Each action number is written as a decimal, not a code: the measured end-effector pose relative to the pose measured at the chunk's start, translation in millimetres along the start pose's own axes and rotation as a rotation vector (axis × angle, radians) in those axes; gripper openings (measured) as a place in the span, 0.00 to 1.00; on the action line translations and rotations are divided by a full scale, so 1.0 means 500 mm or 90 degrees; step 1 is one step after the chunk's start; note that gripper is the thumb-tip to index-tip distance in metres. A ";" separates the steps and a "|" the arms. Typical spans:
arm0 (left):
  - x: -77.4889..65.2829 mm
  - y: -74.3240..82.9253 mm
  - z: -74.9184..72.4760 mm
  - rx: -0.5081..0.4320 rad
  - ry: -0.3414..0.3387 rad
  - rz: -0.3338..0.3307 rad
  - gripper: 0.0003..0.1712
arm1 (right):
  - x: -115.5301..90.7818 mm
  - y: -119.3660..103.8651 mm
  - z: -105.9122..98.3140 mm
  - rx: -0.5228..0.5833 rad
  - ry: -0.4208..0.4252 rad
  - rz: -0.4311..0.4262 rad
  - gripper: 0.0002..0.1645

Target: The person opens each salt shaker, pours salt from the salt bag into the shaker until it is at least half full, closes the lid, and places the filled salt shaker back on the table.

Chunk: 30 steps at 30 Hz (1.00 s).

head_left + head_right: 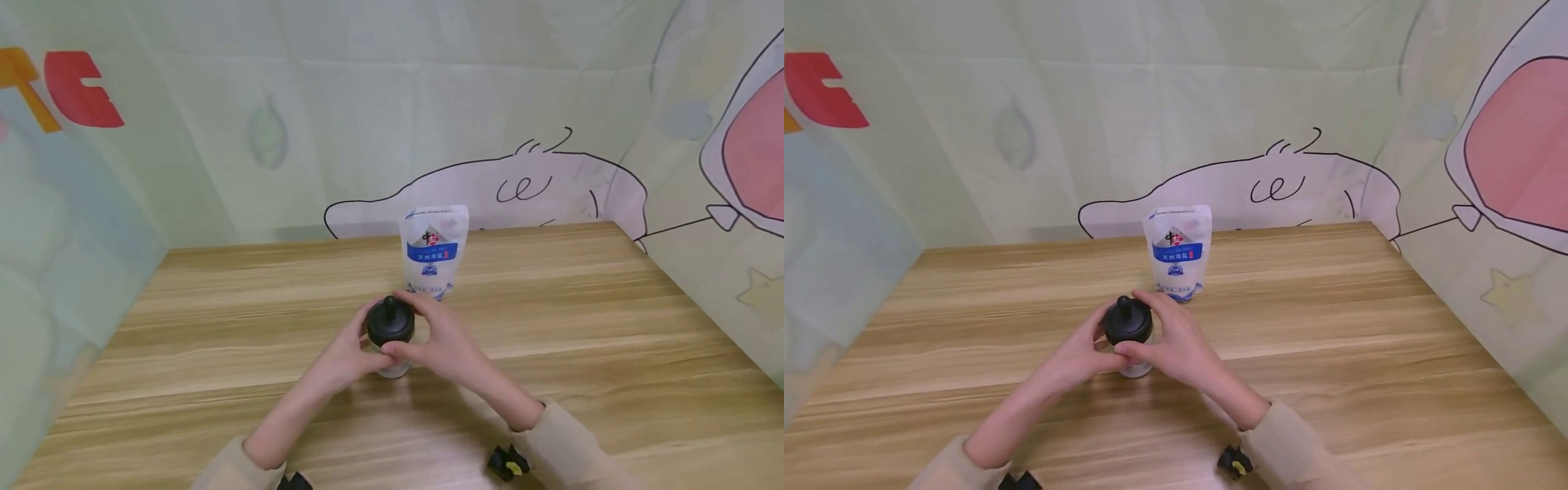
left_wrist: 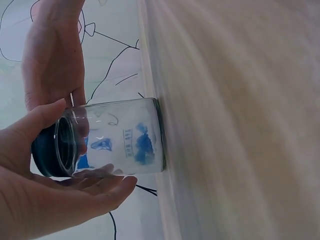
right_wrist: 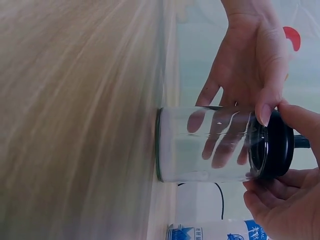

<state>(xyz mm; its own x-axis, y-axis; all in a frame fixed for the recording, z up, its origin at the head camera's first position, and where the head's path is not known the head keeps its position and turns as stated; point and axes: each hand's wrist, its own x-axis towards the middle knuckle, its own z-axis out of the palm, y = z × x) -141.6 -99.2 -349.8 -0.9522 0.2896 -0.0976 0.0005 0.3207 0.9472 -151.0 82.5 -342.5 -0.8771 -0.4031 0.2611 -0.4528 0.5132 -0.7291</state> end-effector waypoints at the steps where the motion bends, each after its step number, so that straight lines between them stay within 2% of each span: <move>1: 0.000 -0.001 -0.001 -0.001 -0.001 0.000 0.48 | 0.001 -0.001 0.002 0.003 -0.001 0.003 0.47; 9: -0.001 -0.006 -0.005 -0.015 -0.011 -0.012 0.46 | 0.008 -0.007 0.015 0.022 0.006 0.003 0.48; 17: 0.009 -0.005 -0.008 -0.016 -0.032 -0.008 0.46 | 0.009 -0.006 0.015 0.029 0.017 0.015 0.47; 22: 0.016 -0.005 -0.017 -0.001 -0.054 0.005 0.45 | 0.010 -0.007 0.013 0.019 0.022 0.007 0.45; 30: 0.023 -0.010 -0.029 0.032 -0.080 0.048 0.42 | 0.010 -0.003 0.013 0.027 0.016 0.008 0.44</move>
<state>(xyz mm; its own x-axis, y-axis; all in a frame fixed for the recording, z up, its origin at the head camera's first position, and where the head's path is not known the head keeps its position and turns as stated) -157.0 -110.3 -351.1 -0.9032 0.4239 -0.0675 0.0884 0.3375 0.9372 -153.5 74.6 -344.2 -0.8867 -0.3770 0.2677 -0.4353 0.4853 -0.7582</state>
